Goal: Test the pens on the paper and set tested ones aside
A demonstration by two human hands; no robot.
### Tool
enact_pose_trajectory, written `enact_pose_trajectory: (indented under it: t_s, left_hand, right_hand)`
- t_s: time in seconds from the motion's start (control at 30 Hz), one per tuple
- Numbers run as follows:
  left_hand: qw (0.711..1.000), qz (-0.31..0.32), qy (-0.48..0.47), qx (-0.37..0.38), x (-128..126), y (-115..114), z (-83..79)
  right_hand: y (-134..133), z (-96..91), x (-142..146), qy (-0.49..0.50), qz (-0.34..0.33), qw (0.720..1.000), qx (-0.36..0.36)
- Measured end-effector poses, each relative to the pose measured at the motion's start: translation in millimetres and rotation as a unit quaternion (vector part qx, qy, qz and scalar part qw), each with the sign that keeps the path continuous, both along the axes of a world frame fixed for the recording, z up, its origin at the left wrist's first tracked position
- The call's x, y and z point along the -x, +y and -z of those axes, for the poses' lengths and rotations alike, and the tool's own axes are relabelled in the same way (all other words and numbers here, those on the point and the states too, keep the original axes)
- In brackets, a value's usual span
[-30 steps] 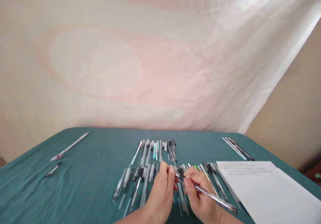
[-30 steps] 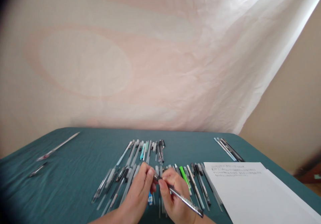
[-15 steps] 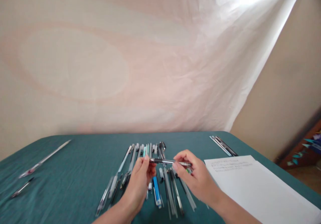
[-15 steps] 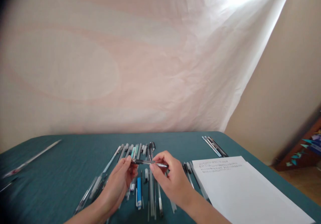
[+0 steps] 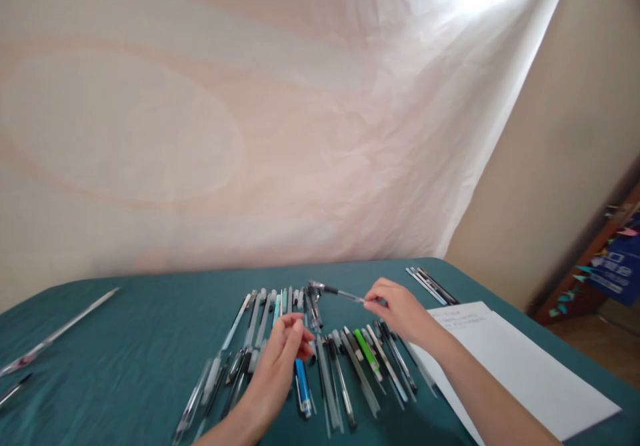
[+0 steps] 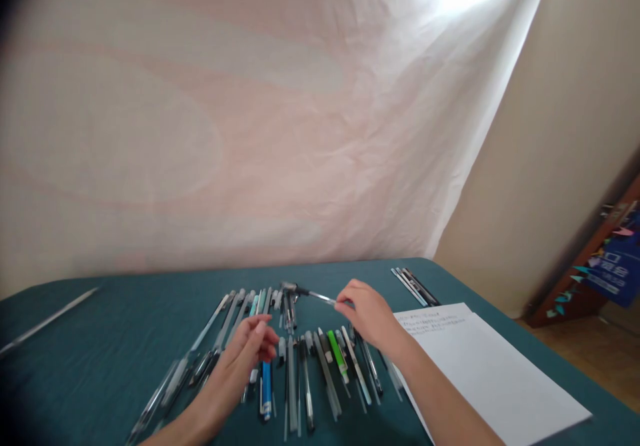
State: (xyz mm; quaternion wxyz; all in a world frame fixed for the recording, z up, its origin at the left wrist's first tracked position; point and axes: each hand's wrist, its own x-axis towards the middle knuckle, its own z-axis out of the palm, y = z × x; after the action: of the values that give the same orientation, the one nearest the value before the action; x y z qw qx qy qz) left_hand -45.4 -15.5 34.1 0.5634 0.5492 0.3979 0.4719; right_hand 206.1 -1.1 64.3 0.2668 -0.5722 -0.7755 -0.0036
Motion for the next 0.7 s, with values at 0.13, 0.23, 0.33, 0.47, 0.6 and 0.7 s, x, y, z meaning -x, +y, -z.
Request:
enact_pose_trajectory:
  t_s: [0.13,0.23,0.33,0.47,0.6,0.7]
  left_hand:
    - [0.971,0.083,0.179,-0.137,2,-9,3.9]
    - [0.919,0.145,0.283,-0.233,7,-13,6.7]
    - [0.874,0.187,0.342,-0.291,8,-14,9.0]
    - [0.845,0.197,0.383,-0.316,5,-13,10.1]
    - [0.831,0.196,0.402,-0.33,4,-15,10.6]
    - [0.825,0.196,0.406,-0.341,3,-15,10.3]
  right_hand:
    - [25,17.9,-58,-0.05,0.211,0.974,0.059]
    - [34,35.8,-101,-0.062,0.281,0.953,0.092]
    - [36,53.5,-134,-0.069,0.334,0.932,0.119]
    - [35,73.7,-162,-0.072,0.392,0.906,0.141]
    - [37,87.3,-174,-0.073,0.43,0.887,0.149]
    - [38,92.6,-177,-0.073,0.447,0.88,0.144]
